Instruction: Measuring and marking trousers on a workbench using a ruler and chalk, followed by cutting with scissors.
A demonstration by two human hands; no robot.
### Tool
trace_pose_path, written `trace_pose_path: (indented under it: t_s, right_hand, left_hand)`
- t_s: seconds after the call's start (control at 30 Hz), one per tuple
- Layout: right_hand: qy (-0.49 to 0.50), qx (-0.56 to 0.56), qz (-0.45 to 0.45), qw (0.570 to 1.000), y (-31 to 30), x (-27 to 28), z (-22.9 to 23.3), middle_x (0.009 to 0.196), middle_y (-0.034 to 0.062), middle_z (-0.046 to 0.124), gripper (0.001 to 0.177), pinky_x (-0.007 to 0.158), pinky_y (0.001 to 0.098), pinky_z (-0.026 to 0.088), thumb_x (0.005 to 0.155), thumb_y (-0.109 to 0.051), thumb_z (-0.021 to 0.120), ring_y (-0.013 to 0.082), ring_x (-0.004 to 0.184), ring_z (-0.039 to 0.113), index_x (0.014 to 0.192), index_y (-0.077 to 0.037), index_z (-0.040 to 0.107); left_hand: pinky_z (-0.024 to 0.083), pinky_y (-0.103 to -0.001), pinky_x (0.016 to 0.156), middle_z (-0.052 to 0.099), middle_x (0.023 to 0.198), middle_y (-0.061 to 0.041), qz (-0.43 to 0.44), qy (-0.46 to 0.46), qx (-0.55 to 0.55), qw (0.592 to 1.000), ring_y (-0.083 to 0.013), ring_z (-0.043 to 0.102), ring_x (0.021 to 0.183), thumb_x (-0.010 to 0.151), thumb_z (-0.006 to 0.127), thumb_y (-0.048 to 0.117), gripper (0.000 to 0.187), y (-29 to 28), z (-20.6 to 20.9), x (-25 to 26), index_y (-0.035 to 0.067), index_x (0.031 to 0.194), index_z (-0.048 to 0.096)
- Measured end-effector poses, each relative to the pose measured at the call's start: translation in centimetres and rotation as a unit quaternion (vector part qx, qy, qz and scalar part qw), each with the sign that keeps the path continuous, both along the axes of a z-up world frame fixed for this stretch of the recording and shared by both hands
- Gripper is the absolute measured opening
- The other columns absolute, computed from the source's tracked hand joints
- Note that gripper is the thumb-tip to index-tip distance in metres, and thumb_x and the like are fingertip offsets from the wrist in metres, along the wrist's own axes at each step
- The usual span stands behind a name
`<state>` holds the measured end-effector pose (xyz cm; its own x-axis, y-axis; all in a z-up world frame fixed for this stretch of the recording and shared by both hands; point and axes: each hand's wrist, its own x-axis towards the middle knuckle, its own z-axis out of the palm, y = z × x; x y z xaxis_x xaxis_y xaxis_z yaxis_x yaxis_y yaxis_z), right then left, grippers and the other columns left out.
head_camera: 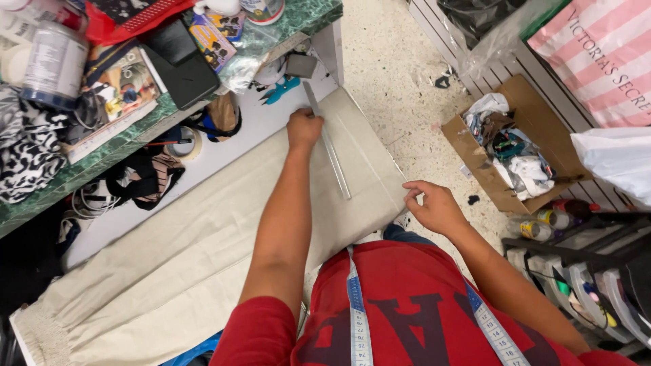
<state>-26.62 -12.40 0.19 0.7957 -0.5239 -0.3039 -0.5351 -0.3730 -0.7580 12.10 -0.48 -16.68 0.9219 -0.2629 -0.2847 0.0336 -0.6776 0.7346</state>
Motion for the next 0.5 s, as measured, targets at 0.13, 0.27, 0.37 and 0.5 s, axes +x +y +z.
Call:
trace_pose_path:
  t_s: [0.13, 0.27, 0.37, 0.5]
  right_hand:
    - [-0.004, -0.003, -0.014, 1.000, -0.1, 0.5, 1.5, 0.089, 0.0040, 0.079, 0.037, 0.053, 0.0327, 0.048, 0.083, -0.009, 0.069, 0.0168, 0.051, 0.057, 0.118, -0.014, 0.078]
    - [0.000, -0.015, -0.027, 1.000, 0.4, 0.3, 2.4, 0.086, 0.0020, 0.078, 0.036, 0.054, 0.0323, 0.047, 0.082, -0.008, 0.069, 0.0174, 0.050, 0.056, 0.116, -0.015, 0.079]
    - [0.015, -0.015, -0.020, 1.000, 1.0, 0.0, 1.6, 0.085, 0.0024, 0.078, 0.036, 0.055, 0.0348, 0.048, 0.081, -0.010, 0.069, 0.0197, 0.051, 0.058, 0.115, -0.015, 0.079]
    - [0.034, -0.015, 0.013, 0.999, 2.1, 0.1, 0.1, 0.092, 0.0058, 0.081, 0.036, 0.063, 0.0355, 0.051, 0.082, -0.011, 0.069, 0.0225, 0.062, 0.064, 0.116, -0.014, 0.079]
  left_hand:
    - [0.063, -0.044, 0.080, 0.077, 0.095, -0.005, 0.045, -0.023, -0.013, 0.999, -0.0292, 0.075, 0.097, 0.078, 0.075, 0.037, 0.031, 3.5, 6.3, 1.1, 0.022, 0.105, 0.077]
    - [0.065, -0.036, 0.045, 0.069, 0.075, -0.022, 0.178, 0.093, -0.147, 0.969, -0.0277, 0.075, 0.062, 0.088, 0.058, 0.023, 0.028, 11.3, 9.1, 2.2, 0.004, 0.104, 0.071]
    - [0.063, -0.040, 0.075, 0.067, 0.107, -0.025, 0.232, 0.114, -0.225, 0.939, -0.0307, 0.074, 0.094, 0.099, 0.054, 0.033, 0.045, 16.4, 11.5, 1.6, 0.000, 0.129, 0.048]
    - [0.039, -0.058, 0.119, 0.042, 0.151, -0.037, 0.100, -0.101, -0.167, 0.976, -0.0478, 0.046, 0.139, 0.104, 0.073, 0.027, 0.085, 20.3, 15.2, -4.1, -0.003, 0.158, 0.015]
